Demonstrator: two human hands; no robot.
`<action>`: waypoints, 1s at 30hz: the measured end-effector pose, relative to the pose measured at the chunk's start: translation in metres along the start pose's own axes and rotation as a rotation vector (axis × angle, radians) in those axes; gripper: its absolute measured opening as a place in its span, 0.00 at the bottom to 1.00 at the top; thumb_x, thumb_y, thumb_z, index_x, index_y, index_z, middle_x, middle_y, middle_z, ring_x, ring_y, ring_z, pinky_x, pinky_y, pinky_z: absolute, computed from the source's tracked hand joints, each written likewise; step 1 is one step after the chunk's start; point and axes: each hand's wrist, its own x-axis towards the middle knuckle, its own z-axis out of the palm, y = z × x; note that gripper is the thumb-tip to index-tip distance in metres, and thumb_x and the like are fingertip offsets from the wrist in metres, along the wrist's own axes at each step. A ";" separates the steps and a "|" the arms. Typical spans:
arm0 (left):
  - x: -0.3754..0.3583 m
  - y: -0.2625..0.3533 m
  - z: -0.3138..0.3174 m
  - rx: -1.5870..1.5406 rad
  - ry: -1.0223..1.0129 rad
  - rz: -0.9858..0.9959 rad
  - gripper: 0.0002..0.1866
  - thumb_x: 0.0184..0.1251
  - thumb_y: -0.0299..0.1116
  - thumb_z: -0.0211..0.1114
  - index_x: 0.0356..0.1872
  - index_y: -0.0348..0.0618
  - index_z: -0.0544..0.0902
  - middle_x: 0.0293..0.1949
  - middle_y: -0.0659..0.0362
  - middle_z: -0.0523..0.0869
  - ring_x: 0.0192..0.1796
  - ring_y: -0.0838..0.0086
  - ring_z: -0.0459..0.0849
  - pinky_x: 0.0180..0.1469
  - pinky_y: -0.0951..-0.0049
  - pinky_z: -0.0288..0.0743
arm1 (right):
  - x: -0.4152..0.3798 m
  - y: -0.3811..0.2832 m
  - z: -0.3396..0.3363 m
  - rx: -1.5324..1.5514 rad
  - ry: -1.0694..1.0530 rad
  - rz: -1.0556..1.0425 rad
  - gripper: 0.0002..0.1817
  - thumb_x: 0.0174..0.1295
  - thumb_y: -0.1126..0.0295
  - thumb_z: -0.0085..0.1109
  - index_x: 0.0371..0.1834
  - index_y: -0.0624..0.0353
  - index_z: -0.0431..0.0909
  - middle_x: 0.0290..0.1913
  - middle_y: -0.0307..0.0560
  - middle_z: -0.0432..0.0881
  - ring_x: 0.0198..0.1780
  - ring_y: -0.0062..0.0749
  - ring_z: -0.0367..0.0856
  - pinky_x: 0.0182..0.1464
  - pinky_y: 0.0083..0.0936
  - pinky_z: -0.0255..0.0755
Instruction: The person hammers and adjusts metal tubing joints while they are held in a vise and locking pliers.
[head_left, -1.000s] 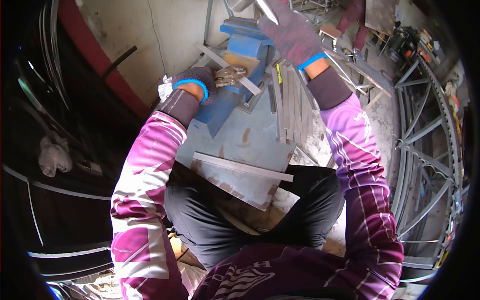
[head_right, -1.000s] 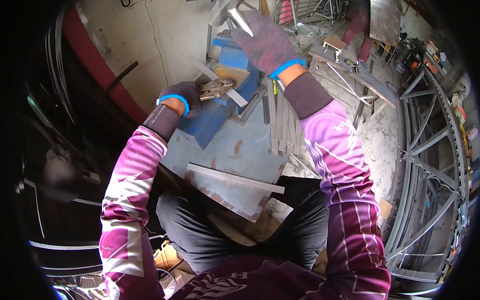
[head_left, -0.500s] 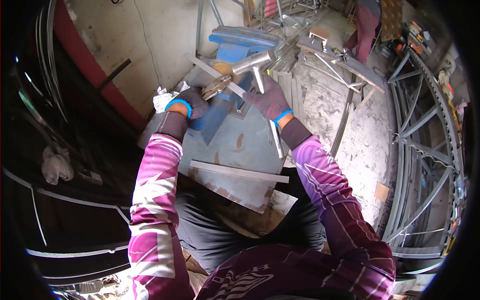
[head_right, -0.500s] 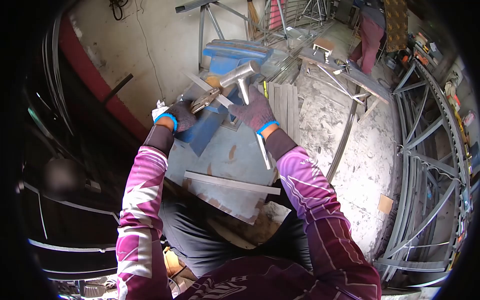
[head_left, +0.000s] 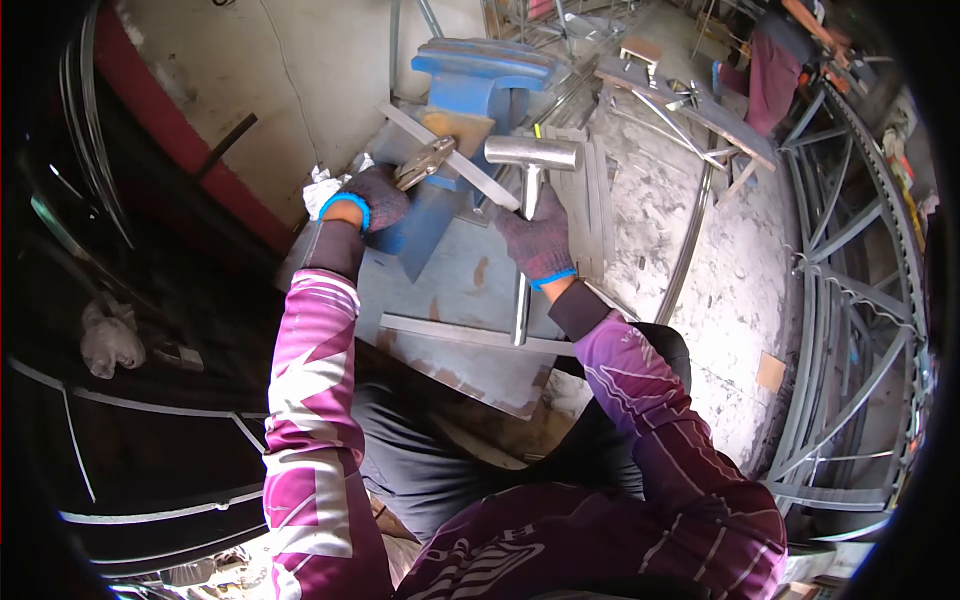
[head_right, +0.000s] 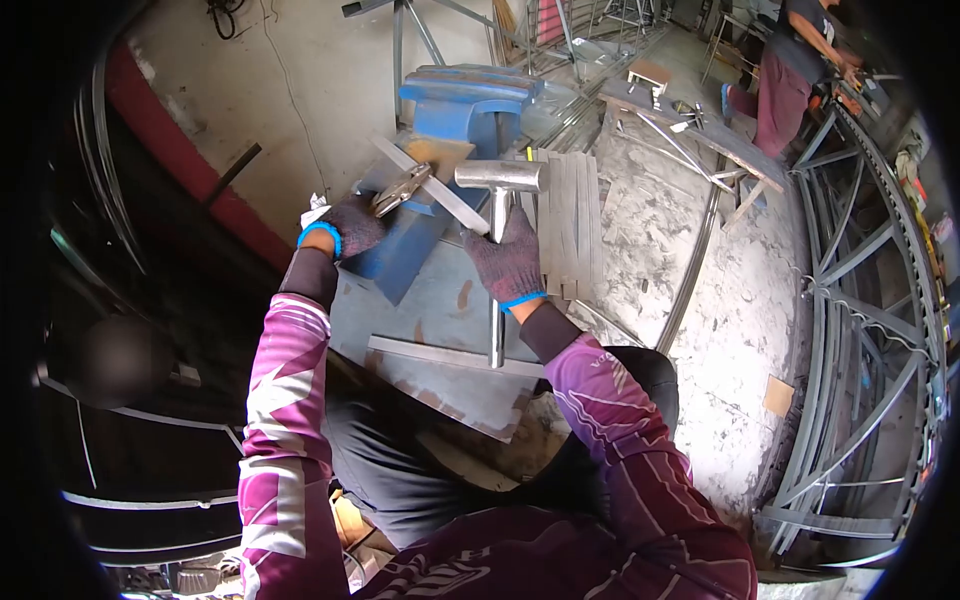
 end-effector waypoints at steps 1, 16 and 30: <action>0.000 -0.002 0.005 0.013 0.055 0.019 0.25 0.65 0.45 0.55 0.57 0.39 0.83 0.55 0.39 0.85 0.59 0.45 0.83 0.61 0.55 0.76 | -0.007 0.001 -0.005 0.071 0.000 0.011 0.18 0.53 0.66 0.72 0.37 0.62 0.72 0.26 0.46 0.79 0.27 0.32 0.79 0.33 0.33 0.76; 0.007 -0.001 0.005 0.043 0.113 -0.122 0.23 0.59 0.42 0.58 0.45 0.32 0.85 0.48 0.34 0.85 0.54 0.42 0.84 0.57 0.52 0.78 | -0.067 0.008 -0.102 0.562 0.006 0.378 0.13 0.66 0.72 0.62 0.49 0.56 0.69 0.26 0.35 0.72 0.18 0.15 0.69 0.19 0.18 0.66; -0.003 0.005 0.001 0.103 0.107 0.003 0.22 0.56 0.39 0.57 0.46 0.32 0.85 0.47 0.34 0.85 0.54 0.41 0.84 0.57 0.53 0.78 | -0.057 0.025 -0.119 0.647 0.130 0.249 0.08 0.72 0.70 0.59 0.49 0.55 0.70 0.27 0.33 0.73 0.23 0.12 0.68 0.23 0.14 0.66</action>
